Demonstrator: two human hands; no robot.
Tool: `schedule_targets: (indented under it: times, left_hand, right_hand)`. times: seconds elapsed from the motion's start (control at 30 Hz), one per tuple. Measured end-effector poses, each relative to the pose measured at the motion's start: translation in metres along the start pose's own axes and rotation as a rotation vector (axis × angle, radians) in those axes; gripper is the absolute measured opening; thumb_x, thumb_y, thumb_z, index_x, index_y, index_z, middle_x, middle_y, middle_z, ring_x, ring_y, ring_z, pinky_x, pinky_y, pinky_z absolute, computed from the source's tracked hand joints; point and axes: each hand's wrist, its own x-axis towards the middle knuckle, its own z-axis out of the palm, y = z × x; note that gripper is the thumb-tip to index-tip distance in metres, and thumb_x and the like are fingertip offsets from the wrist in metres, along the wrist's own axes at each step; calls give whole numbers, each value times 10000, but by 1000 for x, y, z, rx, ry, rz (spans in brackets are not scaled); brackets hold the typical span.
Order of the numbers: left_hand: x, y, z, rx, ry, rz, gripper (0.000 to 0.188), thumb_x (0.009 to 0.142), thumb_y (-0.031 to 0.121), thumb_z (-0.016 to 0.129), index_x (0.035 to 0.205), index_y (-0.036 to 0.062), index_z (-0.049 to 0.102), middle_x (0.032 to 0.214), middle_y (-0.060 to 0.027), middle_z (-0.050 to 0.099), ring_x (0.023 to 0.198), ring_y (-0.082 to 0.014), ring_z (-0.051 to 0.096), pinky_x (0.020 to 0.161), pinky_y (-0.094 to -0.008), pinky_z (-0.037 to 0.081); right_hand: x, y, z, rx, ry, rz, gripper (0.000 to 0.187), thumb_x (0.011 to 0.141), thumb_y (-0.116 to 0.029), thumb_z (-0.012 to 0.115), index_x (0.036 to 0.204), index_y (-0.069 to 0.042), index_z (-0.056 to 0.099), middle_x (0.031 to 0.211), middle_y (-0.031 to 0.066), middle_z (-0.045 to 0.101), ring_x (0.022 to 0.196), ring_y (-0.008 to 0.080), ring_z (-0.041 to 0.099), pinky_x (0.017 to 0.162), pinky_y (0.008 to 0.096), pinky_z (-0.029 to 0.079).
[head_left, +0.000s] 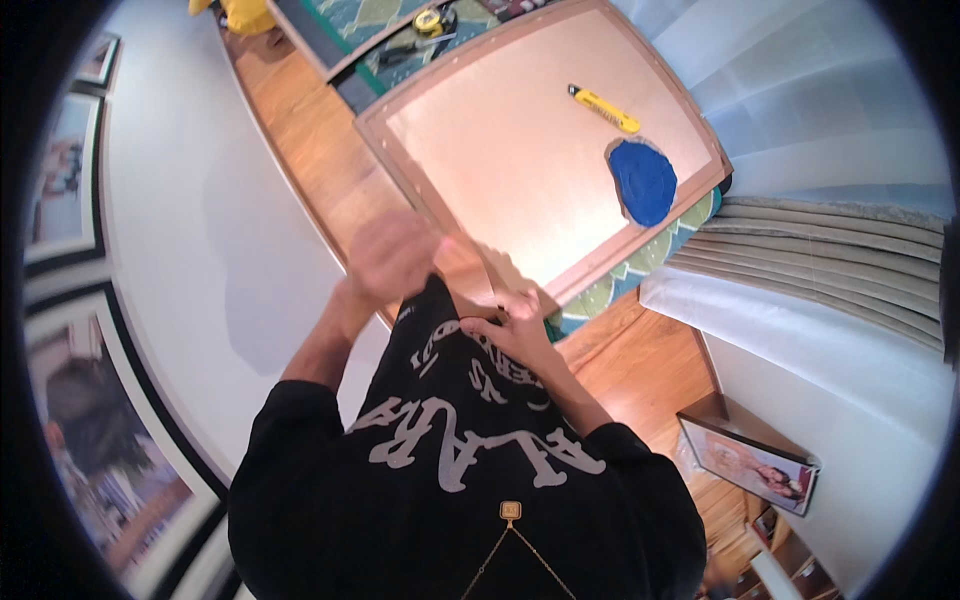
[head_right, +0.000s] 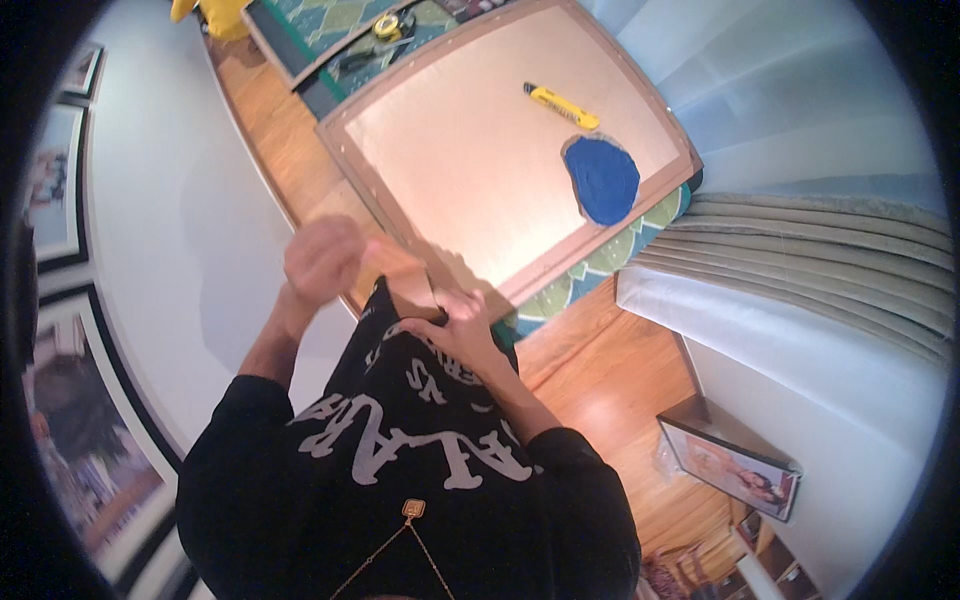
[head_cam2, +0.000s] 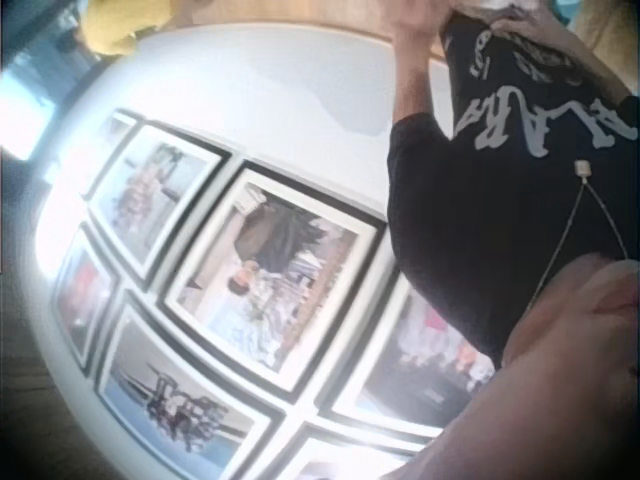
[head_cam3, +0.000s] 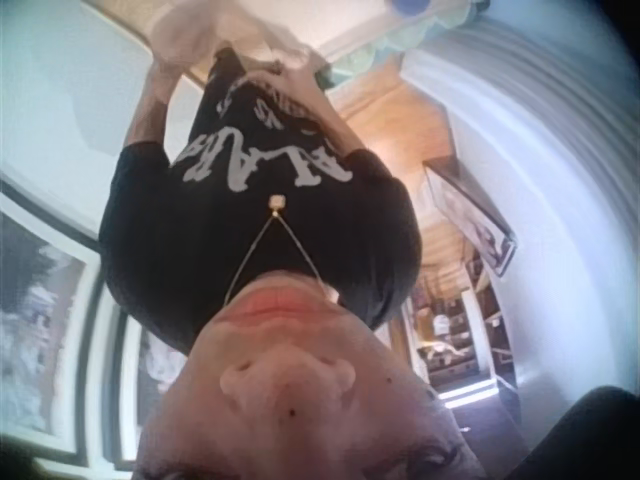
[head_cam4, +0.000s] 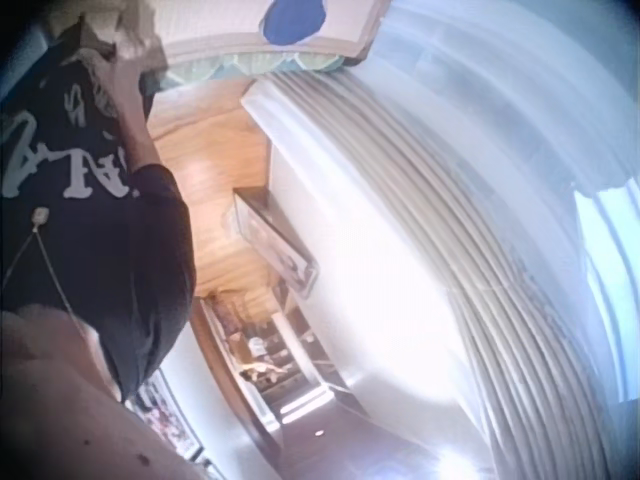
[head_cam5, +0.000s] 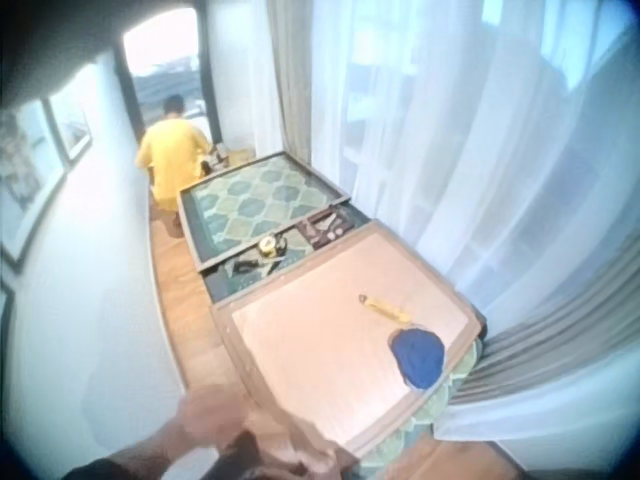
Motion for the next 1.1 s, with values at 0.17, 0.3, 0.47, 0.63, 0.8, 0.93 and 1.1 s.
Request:
schedule_targets:
  times: [0.17,0.3,0.47,0.63,0.8,0.93,1.1]
  left_hand:
    - [31,-112,4,-169,-97,-163,120,698,-43,759,782,12,693,716,-106,631,652,-225,644,603,-309,545]
    - [97,-178,4,-264,-67,106,115,714,-54,741,803,2,697,726,-97,635,683,-231,651,636,-328,560]
    - [145,-208,7,-328,-310,320,83,761,15,723,835,-12,694,748,-99,647,753,-253,665,688,-331,562]
    - [164,-284,43,-363,-352,-202,94,755,29,732,827,88,747,814,-75,698,756,-190,679,681,-313,564]
    - [212,-258,69,-470,-192,603,75,790,86,746,817,28,706,807,-79,686,727,-205,672,645,-305,530]
    - [237,-357,185,-653,-522,38,130,795,181,756,834,63,719,809,-56,685,702,-237,661,575,-309,506]
    - [267,-412,372,-604,-599,240,196,790,276,763,844,91,726,906,-23,677,843,-256,628,739,-363,495]
  right_hand:
    - [42,-27,31,31,138,-102,414,735,-400,819,1019,-112,728,1085,134,669,1055,271,578,947,449,406]
    - [88,-81,43,391,222,17,378,774,-310,812,1041,-66,701,1046,103,703,1057,218,616,998,404,392]
    - [120,-72,70,521,412,102,349,795,-316,797,1017,-60,714,899,79,731,853,205,664,966,361,388]
    - [154,-131,70,500,525,-95,362,795,-248,795,1072,-37,698,948,110,709,917,231,644,977,405,399]
    - [200,-79,86,792,526,331,250,841,-197,767,990,-10,694,862,48,711,729,116,624,728,279,504]
    - [256,-112,84,426,765,30,400,816,-267,775,1111,-30,645,1054,106,669,1004,233,545,947,395,398]
    - [370,-107,17,232,1044,192,317,870,-163,712,1118,-14,583,1037,83,639,1023,197,558,927,335,416]
